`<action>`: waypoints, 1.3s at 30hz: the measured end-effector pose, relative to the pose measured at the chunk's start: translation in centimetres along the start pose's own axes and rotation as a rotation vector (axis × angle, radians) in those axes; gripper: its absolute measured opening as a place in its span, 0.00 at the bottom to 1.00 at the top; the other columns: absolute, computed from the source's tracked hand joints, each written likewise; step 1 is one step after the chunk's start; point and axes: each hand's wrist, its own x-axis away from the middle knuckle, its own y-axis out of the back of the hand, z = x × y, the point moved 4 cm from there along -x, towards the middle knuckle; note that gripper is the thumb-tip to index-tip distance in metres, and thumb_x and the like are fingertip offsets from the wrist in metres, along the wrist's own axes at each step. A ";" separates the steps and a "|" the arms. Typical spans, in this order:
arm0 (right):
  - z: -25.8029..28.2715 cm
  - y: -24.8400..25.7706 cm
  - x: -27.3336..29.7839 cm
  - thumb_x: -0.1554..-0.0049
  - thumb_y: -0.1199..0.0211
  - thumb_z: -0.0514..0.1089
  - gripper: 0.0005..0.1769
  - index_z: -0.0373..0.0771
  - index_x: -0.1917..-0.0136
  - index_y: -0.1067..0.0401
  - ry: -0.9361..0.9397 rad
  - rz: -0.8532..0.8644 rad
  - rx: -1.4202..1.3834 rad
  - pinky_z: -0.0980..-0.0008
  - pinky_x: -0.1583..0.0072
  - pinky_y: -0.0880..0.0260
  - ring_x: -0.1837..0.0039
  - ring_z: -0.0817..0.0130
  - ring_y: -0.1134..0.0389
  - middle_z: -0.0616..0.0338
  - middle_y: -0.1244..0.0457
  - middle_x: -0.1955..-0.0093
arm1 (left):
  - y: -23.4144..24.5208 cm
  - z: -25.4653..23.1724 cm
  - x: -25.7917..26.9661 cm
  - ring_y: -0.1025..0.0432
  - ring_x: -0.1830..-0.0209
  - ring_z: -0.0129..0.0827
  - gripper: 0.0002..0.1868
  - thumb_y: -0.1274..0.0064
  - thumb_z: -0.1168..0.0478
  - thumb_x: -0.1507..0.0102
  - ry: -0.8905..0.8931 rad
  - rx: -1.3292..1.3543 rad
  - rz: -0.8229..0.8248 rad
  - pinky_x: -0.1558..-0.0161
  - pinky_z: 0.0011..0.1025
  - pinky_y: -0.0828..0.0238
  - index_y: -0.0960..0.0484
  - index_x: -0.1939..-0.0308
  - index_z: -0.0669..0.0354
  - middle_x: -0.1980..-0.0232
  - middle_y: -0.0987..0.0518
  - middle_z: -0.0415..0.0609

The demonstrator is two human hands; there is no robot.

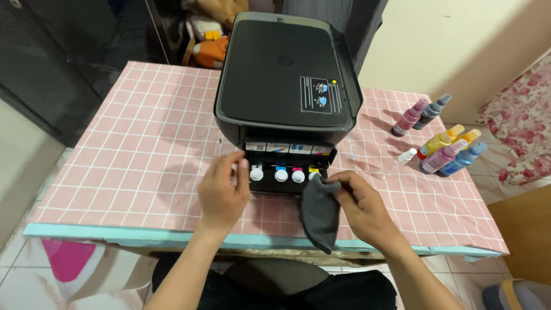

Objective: The person refills the ink tanks of an HP printer using a syringe and ink bottles. They remove the caps from the tanks, inject ink into each color, and then wipe the area with a cloth before closing the printer.

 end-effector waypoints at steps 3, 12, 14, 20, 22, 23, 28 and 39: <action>-0.8 -1.7 -1.3 0.35 0.47 0.35 0.10 0.35 0.41 0.31 -0.118 0.069 -0.419 0.72 0.44 0.34 0.46 0.75 0.36 0.63 0.36 0.47 | -0.7 -1.4 0.5 0.23 0.62 0.27 0.15 0.47 0.60 0.33 0.078 0.300 0.331 0.63 0.29 0.25 0.19 0.43 0.57 0.54 0.18 0.45; 1.2 -7.3 -3.4 0.35 0.47 0.33 0.09 0.33 0.43 0.28 0.052 0.208 -0.404 0.75 0.36 0.38 0.40 0.76 0.37 0.62 0.40 0.44 | -0.1 -2.7 1.7 0.28 0.53 0.26 0.23 0.40 0.61 0.37 0.282 0.769 0.603 0.50 0.27 0.28 0.23 0.38 0.60 0.50 0.24 0.40; 1.1 -7.6 -3.8 0.35 0.47 0.34 0.10 0.34 0.43 0.27 0.022 0.186 -0.348 0.76 0.39 0.36 0.43 0.78 0.35 0.63 0.39 0.46 | 0.4 -2.3 2.0 0.26 0.52 0.23 0.23 0.41 0.60 0.39 0.349 0.765 0.618 0.49 0.26 0.27 0.24 0.40 0.56 0.53 0.20 0.38; 0.5 -8.0 -4.4 0.38 0.42 0.35 0.11 0.36 0.41 0.30 0.011 0.124 -0.314 0.75 0.43 0.27 0.46 0.80 0.31 0.65 0.33 0.48 | 4.3 -1.6 0.7 0.26 0.54 0.37 0.10 0.37 0.63 0.40 -0.068 0.321 0.242 0.51 0.32 0.29 0.21 0.63 0.65 0.55 0.24 0.51; 0.4 -6.6 -4.5 0.38 0.40 0.35 0.12 0.35 0.40 0.29 0.067 0.032 -0.207 0.75 0.45 0.29 0.48 0.79 0.33 0.63 0.33 0.49 | 5.9 -0.6 0.4 0.24 0.54 0.41 0.09 0.38 0.64 0.40 -0.041 0.189 0.104 0.53 0.34 0.28 0.22 0.61 0.64 0.52 0.22 0.52; 0.5 -5.9 -4.4 0.38 0.39 0.35 0.12 0.34 0.40 0.29 0.095 -0.015 -0.153 0.75 0.46 0.30 0.49 0.78 0.33 0.62 0.33 0.49 | 6.5 -0.1 0.4 0.24 0.54 0.43 0.09 0.39 0.64 0.40 -0.028 0.123 0.036 0.54 0.36 0.28 0.23 0.60 0.64 0.50 0.21 0.52; 1.4 -3.1 -4.0 0.40 0.37 0.33 0.09 0.32 0.46 0.26 0.322 -0.172 0.234 0.75 0.49 0.29 0.52 0.73 0.31 0.58 0.34 0.49 | 6.5 1.0 0.2 0.24 0.54 0.51 0.11 0.39 0.63 0.38 -0.031 -0.268 -0.112 0.55 0.45 0.28 0.23 0.55 0.61 0.53 0.20 0.53; 0.3 -3.0 -3.7 0.44 0.34 0.31 0.07 0.33 0.50 0.25 0.463 -0.239 0.422 0.72 0.56 0.32 0.57 0.69 0.33 0.54 0.34 0.51 | 2.1 -1.0 1.4 0.25 0.54 0.43 0.21 0.45 0.69 0.43 -0.341 -0.429 0.204 0.59 0.35 0.24 0.21 0.45 0.60 0.50 0.21 0.49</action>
